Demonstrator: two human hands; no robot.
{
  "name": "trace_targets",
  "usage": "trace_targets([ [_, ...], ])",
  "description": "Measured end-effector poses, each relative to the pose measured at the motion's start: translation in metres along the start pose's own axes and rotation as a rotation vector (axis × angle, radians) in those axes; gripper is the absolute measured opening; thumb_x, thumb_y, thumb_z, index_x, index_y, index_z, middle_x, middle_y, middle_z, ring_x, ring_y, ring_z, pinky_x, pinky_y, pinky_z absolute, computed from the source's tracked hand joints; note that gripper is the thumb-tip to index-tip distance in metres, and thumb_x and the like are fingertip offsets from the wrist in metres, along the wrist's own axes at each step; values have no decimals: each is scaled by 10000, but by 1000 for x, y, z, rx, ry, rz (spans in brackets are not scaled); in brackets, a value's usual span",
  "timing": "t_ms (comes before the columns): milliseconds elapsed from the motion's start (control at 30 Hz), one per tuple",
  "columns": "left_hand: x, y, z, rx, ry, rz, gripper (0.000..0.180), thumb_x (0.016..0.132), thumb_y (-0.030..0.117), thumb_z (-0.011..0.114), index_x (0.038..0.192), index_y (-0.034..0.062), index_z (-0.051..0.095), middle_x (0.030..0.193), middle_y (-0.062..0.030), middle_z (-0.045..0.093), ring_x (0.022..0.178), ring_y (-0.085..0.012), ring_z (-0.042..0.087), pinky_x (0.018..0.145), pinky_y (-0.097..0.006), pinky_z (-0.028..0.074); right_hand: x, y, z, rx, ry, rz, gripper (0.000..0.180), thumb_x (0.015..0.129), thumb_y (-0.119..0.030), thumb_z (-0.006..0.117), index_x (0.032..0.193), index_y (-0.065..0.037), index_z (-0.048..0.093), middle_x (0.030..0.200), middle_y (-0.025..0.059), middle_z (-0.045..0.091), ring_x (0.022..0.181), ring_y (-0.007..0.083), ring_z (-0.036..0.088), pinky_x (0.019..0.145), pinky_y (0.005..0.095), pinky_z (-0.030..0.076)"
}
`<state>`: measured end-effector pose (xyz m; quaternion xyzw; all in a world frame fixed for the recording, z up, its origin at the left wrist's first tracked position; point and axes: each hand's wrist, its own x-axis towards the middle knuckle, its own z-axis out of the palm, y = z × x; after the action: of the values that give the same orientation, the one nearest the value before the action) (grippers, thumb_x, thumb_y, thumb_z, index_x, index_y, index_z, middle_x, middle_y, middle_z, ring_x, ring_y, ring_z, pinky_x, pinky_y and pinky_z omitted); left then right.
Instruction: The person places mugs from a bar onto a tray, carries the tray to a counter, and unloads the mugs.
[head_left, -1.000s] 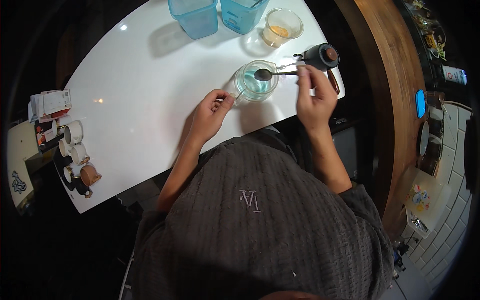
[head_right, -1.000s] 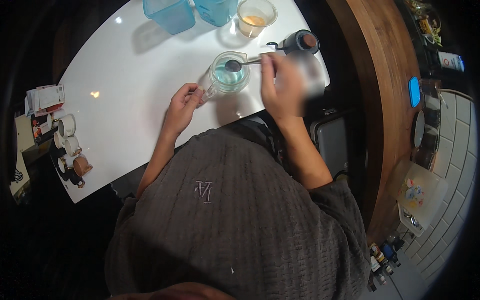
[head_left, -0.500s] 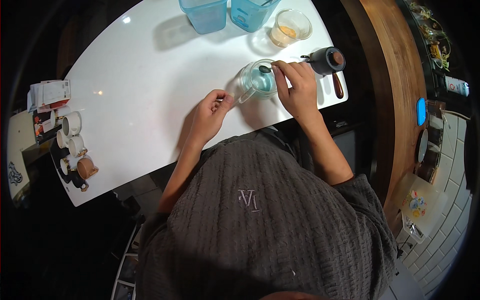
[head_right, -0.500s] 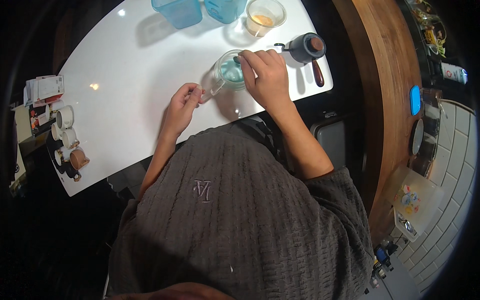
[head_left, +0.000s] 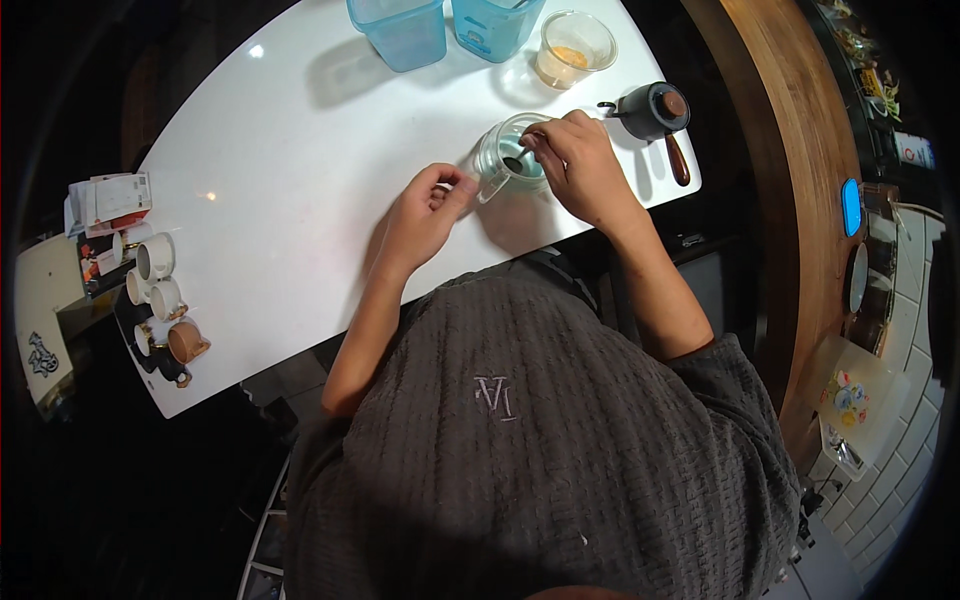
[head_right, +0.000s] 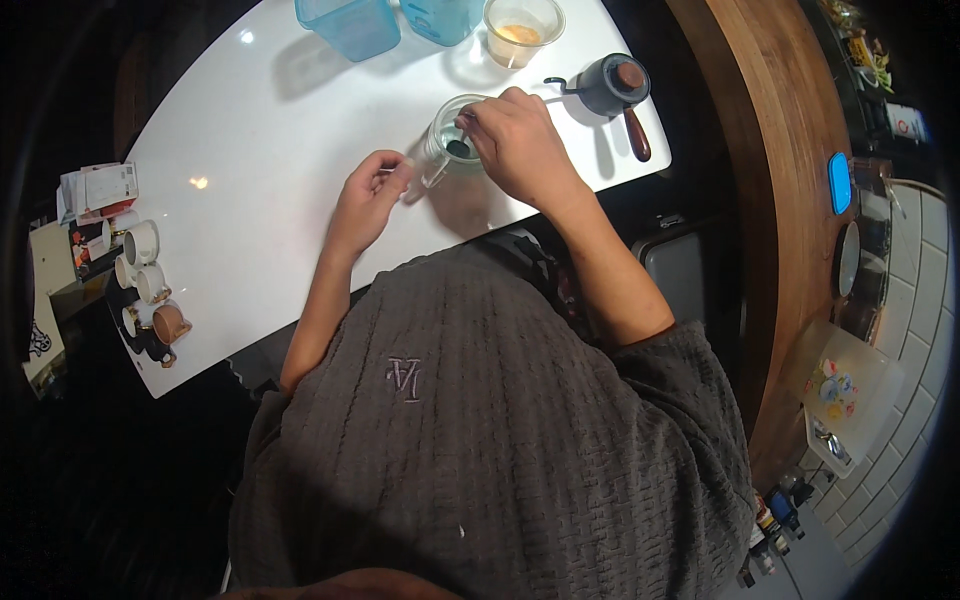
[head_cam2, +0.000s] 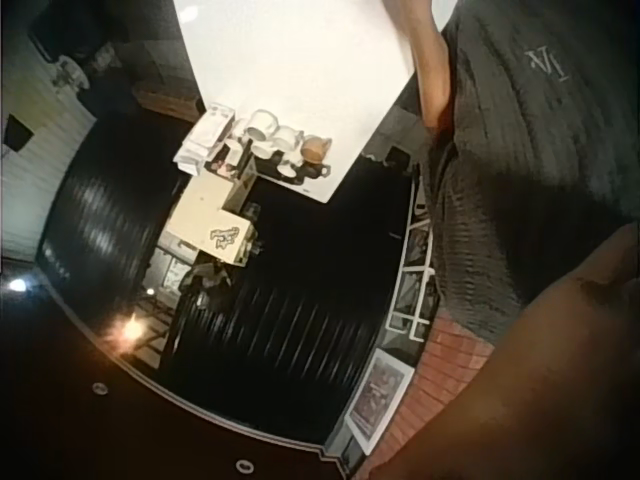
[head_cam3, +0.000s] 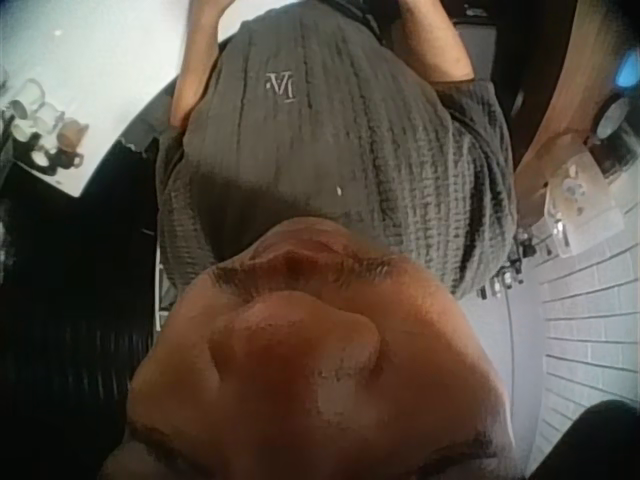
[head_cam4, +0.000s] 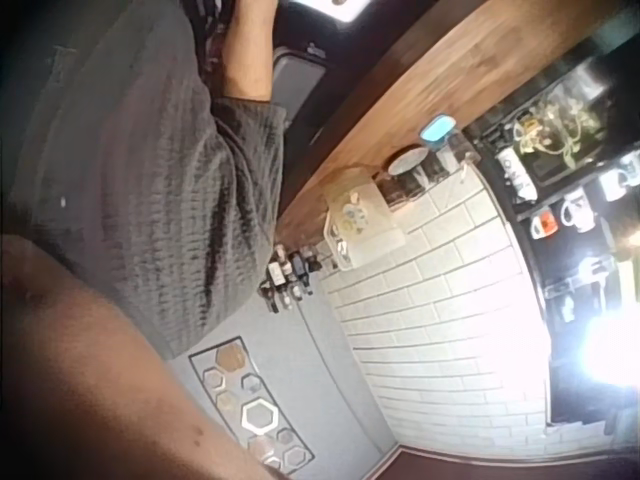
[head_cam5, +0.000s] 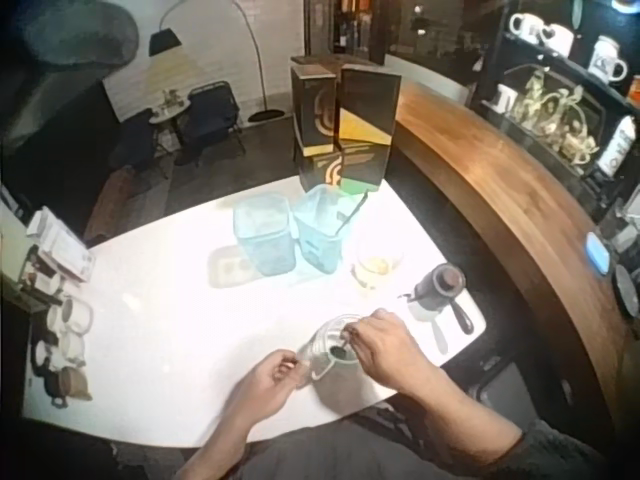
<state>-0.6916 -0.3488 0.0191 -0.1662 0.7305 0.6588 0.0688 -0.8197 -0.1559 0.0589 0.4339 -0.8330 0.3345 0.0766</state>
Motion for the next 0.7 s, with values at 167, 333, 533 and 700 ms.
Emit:
trace_targets([
  [167, 4, 9, 16, -39, -62, -11, 277, 958, 273, 600, 1072, 21, 607, 866, 11, 601, 785, -56, 517, 721, -209, 420, 3, 0, -12, -99, -108, 3, 80, 854, -135, 628, 851, -55, 637, 791, 62, 622, 793, 258, 554, 737, 395, 412],
  [333, 4, 1, 22, -9, -56, 35, 284, 954, 277, 607, 1061, 14, 623, 857, 9, 609, 780, -53, 519, 722, -213, 422, 5, 4, -12, -77, -86, -1, 87, 858, -117, 609, 915, -70, 655, 842, 52, 626, 834, 259, 552, 770, 389, 404],
  [533, 3, -3, 23, -40, -13, 106, 252, 931, 255, 642, 985, 9, 641, 787, 2, 608, 694, -48, 517, 622, -200, 428, 1, 0, -8, 61, -186, -40, 128, 848, -103, 609, 962, -88, 667, 890, 39, 645, 859, 245, 558, 799, 366, 405],
  [700, 2, -5, 23, -8, -5, 101, 258, 925, 260, 650, 986, 9, 654, 767, 4, 610, 679, -50, 516, 618, -206, 429, 3, 2, -6, -11, -129, -68, 138, 830, -116, 620, 959, -97, 663, 874, 33, 635, 843, 242, 552, 777, 375, 401],
])
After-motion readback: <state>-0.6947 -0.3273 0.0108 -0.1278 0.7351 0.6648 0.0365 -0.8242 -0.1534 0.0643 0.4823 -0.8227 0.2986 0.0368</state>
